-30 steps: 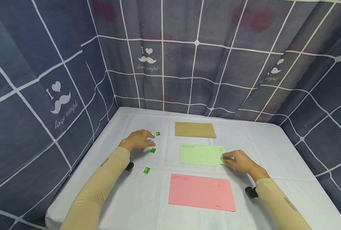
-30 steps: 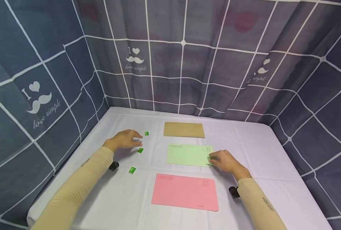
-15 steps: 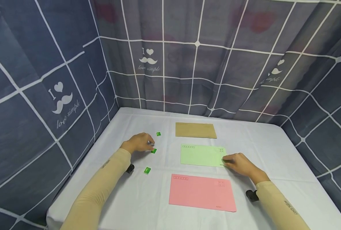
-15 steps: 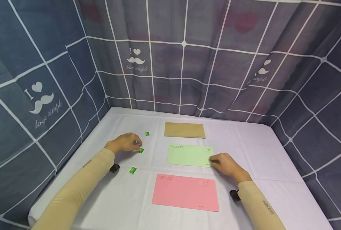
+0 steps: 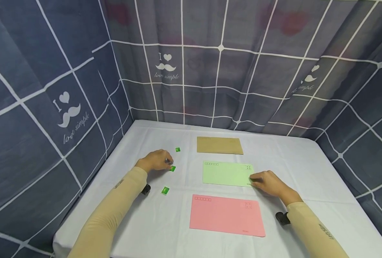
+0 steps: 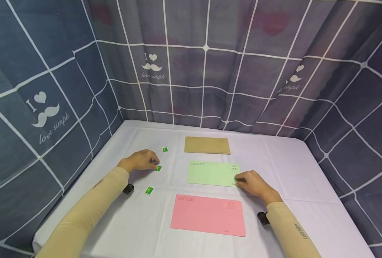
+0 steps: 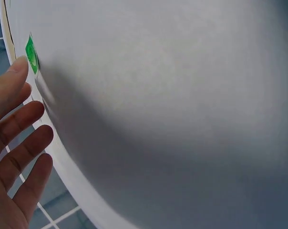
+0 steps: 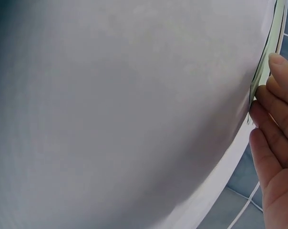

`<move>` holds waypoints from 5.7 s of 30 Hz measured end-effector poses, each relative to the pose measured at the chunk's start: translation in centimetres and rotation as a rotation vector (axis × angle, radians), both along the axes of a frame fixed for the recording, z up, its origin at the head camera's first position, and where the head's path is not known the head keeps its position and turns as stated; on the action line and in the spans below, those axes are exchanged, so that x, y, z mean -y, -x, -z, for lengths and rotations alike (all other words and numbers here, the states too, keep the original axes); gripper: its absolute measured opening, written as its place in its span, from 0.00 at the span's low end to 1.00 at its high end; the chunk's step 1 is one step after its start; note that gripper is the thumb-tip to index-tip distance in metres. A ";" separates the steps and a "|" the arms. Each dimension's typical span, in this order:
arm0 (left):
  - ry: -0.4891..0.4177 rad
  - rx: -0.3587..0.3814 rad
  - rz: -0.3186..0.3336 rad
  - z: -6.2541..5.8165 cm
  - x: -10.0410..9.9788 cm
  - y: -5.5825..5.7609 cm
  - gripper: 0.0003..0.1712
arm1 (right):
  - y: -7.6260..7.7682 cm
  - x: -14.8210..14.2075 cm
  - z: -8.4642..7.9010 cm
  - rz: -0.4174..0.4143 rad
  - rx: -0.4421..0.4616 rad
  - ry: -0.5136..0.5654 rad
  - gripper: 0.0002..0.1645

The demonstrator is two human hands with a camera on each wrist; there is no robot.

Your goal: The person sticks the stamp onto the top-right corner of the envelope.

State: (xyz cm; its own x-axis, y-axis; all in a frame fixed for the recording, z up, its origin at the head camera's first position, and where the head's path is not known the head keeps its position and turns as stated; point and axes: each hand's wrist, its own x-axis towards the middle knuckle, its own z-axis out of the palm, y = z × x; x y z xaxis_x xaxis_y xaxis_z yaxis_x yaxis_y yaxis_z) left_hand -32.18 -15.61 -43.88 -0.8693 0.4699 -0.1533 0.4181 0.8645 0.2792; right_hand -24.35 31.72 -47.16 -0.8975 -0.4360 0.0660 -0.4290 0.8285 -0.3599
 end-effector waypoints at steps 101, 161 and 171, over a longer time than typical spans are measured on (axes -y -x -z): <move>-0.168 0.257 -0.004 -1.0 -2.5 2.9 0.09 | -1.5 -0.3 -0.8 -0.055 0.110 -0.061 0.23; -0.373 0.333 0.195 -1.7 -15.2 4.0 0.10 | -2.8 -0.7 0.2 -0.064 0.082 -0.048 0.25; -0.362 0.392 0.220 -1.4 -17.3 4.0 0.11 | -2.6 -0.6 1.1 -0.055 0.089 -0.038 0.25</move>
State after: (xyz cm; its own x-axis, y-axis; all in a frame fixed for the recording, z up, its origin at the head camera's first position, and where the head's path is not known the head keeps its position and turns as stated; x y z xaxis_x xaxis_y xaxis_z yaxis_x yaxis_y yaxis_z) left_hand -36.20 1.69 -42.47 -0.6559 0.7158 -0.2398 0.3831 0.5893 0.7114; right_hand -21.79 32.32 -48.24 -0.8740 -0.4850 -0.0305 -0.4416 0.8187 -0.3670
